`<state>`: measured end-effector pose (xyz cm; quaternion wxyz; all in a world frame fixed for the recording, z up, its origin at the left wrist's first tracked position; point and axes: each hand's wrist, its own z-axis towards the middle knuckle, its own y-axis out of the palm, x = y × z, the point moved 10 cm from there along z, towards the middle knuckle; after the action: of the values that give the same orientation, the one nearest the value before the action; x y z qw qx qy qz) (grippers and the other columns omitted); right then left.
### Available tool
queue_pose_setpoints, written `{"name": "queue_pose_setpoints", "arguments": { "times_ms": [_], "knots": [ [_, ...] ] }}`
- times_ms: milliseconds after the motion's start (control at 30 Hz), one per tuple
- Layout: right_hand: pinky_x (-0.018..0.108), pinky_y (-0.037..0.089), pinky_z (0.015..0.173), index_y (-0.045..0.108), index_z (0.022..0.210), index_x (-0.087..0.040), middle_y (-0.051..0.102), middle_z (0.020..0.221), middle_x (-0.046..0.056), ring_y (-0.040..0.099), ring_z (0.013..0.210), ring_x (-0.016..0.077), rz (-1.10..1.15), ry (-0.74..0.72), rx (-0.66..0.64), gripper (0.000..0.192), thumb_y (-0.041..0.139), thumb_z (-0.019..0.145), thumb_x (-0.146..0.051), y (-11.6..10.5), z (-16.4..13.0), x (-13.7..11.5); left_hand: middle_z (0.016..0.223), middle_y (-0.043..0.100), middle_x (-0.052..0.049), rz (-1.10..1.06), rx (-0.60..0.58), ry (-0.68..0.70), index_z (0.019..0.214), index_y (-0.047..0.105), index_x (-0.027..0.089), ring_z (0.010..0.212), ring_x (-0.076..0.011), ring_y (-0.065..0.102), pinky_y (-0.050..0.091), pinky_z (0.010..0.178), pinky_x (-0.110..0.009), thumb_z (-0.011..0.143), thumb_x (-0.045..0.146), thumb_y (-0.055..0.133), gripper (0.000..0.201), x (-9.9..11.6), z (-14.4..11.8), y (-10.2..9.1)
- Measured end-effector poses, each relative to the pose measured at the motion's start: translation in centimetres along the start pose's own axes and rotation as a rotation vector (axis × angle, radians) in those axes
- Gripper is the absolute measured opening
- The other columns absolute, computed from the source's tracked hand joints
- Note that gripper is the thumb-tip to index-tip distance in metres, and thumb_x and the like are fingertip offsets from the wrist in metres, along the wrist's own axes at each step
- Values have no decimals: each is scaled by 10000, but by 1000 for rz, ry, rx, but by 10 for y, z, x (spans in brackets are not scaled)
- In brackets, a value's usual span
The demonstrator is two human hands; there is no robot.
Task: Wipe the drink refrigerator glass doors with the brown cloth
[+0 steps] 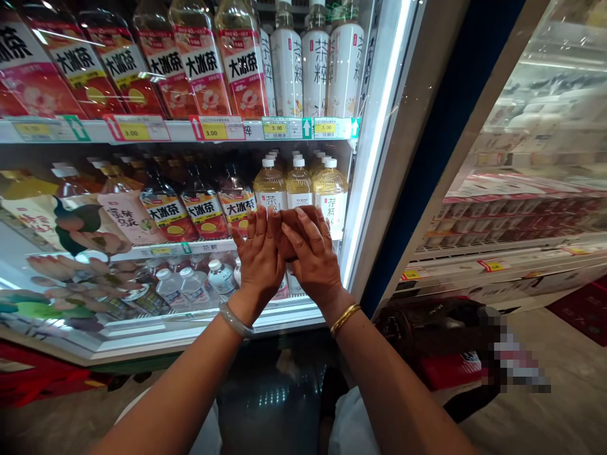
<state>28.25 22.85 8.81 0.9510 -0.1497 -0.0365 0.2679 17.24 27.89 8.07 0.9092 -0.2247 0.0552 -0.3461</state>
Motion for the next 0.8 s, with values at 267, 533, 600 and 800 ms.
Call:
{"name": "queue_pose_setpoints", "arguments": {
  "times_ms": [267, 533, 600, 800],
  "knots": [
    [660, 298, 1311, 431, 1568, -396, 320, 1719, -3, 264, 1620, 320, -2, 52, 41, 694, 540, 943, -114, -11, 3, 13, 1722, 181, -137, 2, 17, 5, 1687, 158, 174, 1630, -188, 14, -151, 1310, -470, 1047, 235, 420, 694, 2, 1, -4],
    [640, 299, 1324, 314, 1624, -397, 267, 1738, -19, 144, 1651, 320, -8, 28, -10, 746, 515, 965, -112, 8, 12, -11, 1735, 203, -115, -20, -8, 16, 1694, 128, 197, 1642, -230, 19, -148, 1315, -509, 1016, 217, 463, 756, -11, -3, -11],
    [639, 307, 1321, 305, 1628, -393, 292, 1730, -16, 156, 1649, 308, 2, -10, -34, 739, 506, 977, -109, 10, 5, -13, 1732, 232, -107, -30, 12, 18, 1694, 137, 221, 1644, -225, 37, -150, 1316, -508, 1027, 217, 461, 741, -15, -3, -16],
    [645, 304, 1317, 373, 1604, -374, 265, 1738, -16, 191, 1639, 330, 9, 35, 24, 706, 508, 962, -115, 1, 10, -4, 1745, 213, -122, 30, 54, -75, 1689, 166, 194, 1646, -215, -31, -121, 1326, -497, 1053, 265, 448, 698, -33, -1, -29]
  ]
}}
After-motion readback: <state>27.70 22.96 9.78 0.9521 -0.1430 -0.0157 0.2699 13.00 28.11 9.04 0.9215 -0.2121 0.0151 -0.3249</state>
